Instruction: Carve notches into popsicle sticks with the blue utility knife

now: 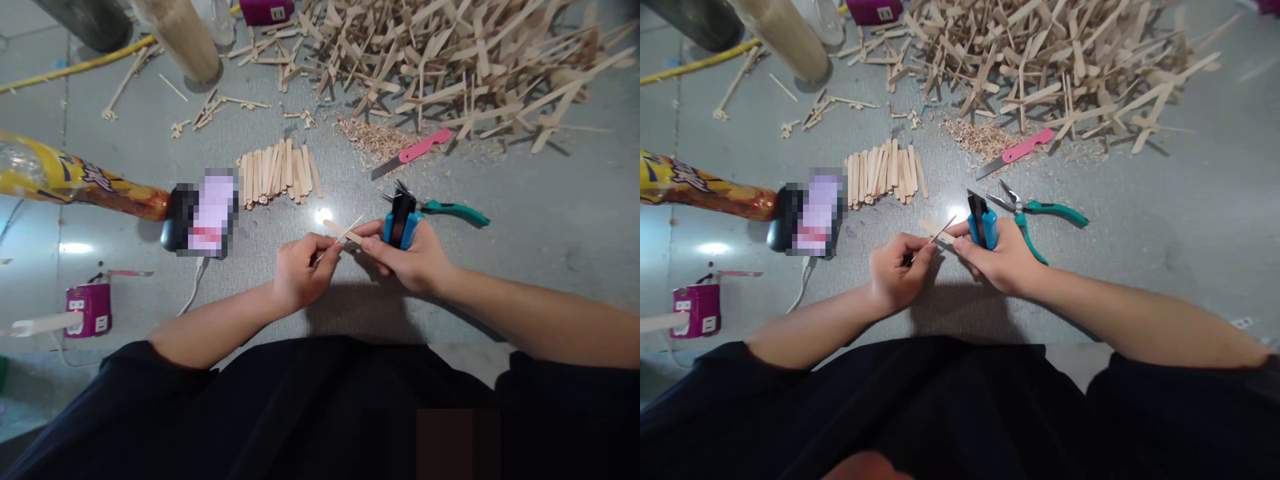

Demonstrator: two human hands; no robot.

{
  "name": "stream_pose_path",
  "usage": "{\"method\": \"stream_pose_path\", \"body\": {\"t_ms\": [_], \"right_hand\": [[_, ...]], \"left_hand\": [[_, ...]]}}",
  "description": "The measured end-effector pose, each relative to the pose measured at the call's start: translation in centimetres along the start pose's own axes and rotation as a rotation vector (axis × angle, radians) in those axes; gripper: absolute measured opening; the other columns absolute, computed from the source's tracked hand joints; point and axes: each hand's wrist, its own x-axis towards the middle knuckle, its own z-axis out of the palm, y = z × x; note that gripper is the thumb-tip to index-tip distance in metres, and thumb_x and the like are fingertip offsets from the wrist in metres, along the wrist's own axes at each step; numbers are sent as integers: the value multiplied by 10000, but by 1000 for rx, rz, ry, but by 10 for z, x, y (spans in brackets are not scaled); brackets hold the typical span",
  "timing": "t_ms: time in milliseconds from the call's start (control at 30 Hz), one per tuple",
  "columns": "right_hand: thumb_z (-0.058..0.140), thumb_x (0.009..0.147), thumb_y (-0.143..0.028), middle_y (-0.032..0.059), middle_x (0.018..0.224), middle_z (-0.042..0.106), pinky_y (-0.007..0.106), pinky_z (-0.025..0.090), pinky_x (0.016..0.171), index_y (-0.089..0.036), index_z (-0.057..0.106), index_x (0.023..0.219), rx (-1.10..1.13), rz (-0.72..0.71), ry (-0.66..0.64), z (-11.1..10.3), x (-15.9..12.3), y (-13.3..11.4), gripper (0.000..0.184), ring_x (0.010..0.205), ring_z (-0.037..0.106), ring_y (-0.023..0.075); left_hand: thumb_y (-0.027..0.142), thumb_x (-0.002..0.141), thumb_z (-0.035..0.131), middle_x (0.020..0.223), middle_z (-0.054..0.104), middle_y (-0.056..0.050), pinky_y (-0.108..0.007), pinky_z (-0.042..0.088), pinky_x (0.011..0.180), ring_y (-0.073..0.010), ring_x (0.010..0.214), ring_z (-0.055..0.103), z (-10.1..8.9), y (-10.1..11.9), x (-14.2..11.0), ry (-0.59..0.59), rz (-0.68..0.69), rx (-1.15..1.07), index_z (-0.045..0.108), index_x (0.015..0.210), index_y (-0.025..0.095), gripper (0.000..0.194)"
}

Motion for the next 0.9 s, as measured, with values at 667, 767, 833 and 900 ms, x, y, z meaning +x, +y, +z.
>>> {"method": "stream_pose_path", "body": {"t_ms": [667,767,833,900], "right_hand": [[964,1039,-544,-1,674,783,314,499,417,-284,803,897,-156,-357,130,0,0,10,336,450,638,154],[955,1015,-649,25,694,782,367,544,467,-298,782,874,-211,-246,128,0,-5,6,417,501,654,187],[971,990,-674,35,716,783,397,566,519,-300,770,861,-248,-152,100,-1,-9,3,444,547,669,205],[981,981,-671,35,735,784,412,569,556,-296,765,868,-261,-97,52,-1,-11,1,447,572,680,215]], "left_hand": [[507,931,1065,721,738,-10,-187,494,545,-85,593,619,2,-6,8,-245,-414,-922,750,850,188,455],[539,953,1035,708,720,-10,-198,461,523,-85,573,593,0,-3,8,-329,-437,-874,719,838,191,484],[560,985,993,688,681,0,-206,396,489,-77,542,537,-2,1,9,-409,-508,-808,676,822,200,507],[582,1036,924,681,663,0,-213,365,474,-77,532,510,-4,5,9,-455,-520,-755,642,822,210,514]]}}
